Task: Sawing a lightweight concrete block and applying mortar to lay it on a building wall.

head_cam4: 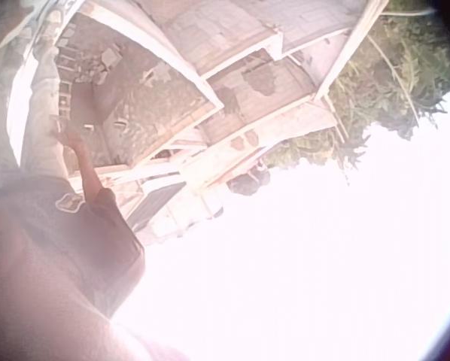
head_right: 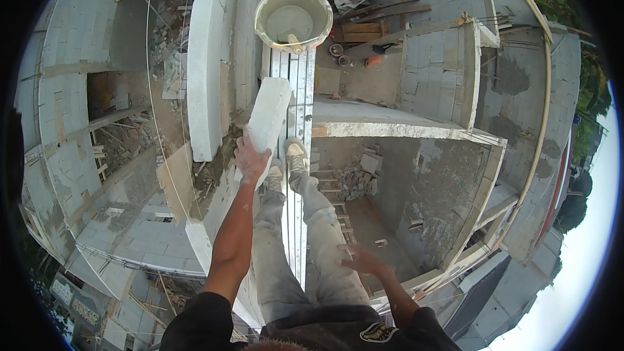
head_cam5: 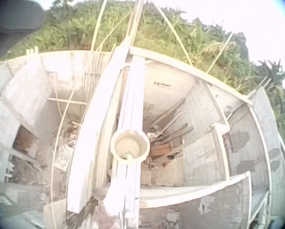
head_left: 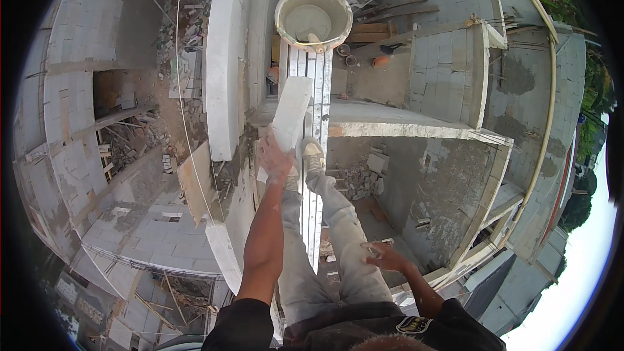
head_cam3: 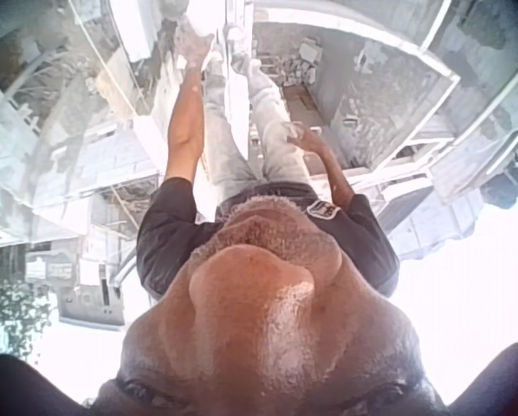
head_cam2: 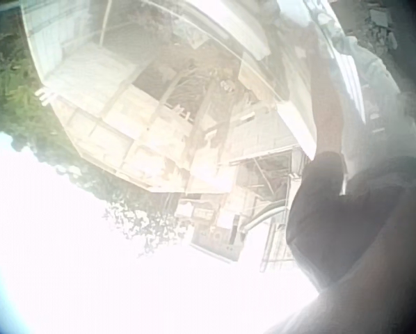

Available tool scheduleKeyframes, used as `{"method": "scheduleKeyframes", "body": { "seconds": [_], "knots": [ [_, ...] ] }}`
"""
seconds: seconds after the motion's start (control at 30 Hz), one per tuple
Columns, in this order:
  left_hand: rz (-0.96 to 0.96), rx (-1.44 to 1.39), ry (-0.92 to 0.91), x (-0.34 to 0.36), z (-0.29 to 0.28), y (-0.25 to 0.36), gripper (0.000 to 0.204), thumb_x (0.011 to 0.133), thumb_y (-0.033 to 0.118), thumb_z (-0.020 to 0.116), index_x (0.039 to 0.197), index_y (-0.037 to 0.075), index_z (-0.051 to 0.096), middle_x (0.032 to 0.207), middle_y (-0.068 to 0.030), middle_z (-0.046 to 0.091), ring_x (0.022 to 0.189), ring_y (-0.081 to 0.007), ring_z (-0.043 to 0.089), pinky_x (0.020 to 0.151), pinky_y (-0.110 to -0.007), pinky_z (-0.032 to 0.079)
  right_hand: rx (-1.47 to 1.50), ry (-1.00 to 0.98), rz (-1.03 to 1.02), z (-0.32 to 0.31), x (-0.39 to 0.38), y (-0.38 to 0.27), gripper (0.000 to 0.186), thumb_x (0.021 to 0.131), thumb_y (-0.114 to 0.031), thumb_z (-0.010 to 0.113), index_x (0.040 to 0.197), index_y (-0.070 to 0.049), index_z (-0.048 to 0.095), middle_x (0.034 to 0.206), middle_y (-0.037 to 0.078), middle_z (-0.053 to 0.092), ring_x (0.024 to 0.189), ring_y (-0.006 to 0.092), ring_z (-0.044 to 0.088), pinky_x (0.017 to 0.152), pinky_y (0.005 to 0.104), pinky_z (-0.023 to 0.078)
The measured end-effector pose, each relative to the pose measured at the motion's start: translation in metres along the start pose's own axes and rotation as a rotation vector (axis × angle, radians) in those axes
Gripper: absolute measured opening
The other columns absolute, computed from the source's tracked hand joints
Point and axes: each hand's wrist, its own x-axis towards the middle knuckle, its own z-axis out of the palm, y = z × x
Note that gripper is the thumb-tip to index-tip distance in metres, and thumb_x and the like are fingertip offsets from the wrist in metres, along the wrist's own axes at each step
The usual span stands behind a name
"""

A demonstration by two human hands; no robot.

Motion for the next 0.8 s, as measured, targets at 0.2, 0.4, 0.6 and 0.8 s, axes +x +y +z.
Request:
{"method": "scheduleKeyframes", "body": {
  "seconds": [0.2,0.4,0.6,0.8],
  "knots": [
    [-0.027,-0.156,-0.083,0.053,0.007,-0.025,0.102,0.064,0.021,0.083,0.151,0.012,0.031,0.137,-0.0206,0.050,0.120,-0.0392,0.055,0.099,-0.051,0.047,0.446,0.668,0.029,-0.032,0.095,-0.036,0.064,0.093,-0.024,0.071,0.145,-0.003,0.041,0.128,0.017,0.058,0.099,0.0187,0.063,0.081,0.0309,0.054],
    [-0.458,-1.019,-0.406,0.032,0.025,-0.053,0.095,0.071,0.020,0.082,0.151,0.009,0.032,0.139,-0.0131,0.050,0.124,-0.0293,0.052,0.103,-0.044,0.043,0.810,0.379,0.093,-0.089,0.234,-0.071,0.093,0.090,-0.052,0.068,0.157,-0.010,0.020,0.154,0.021,0.033,0.136,0.0318,0.042,0.109,0.0453,0.038],
    [-0.593,-1.436,-0.582,-0.040,0.039,-0.071,0.085,0.077,0.032,0.080,0.147,0.005,0.040,0.140,-0.0138,0.051,0.129,-0.0296,0.048,0.104,-0.046,0.043,0.605,0.101,0.106,-0.103,0.261,-0.119,0.101,0.083,-0.056,0.074,0.158,-0.012,0.021,0.149,0.019,0.042,0.134,0.0308,0.045,0.109,0.0451,0.040],
    [-0.769,-1.503,-0.721,-0.029,0.026,-0.063,0.075,0.083,0.044,0.073,0.141,0.005,0.048,0.131,-0.0153,0.058,0.120,-0.0301,0.056,0.103,-0.045,0.045,0.704,0.224,0.097,-0.106,0.244,-0.157,0.092,0.079,-0.037,0.082,0.150,0.000,0.035,0.132,0.023,0.058,0.117,0.0304,0.061,0.098,0.0407,0.050]
  ]
}}
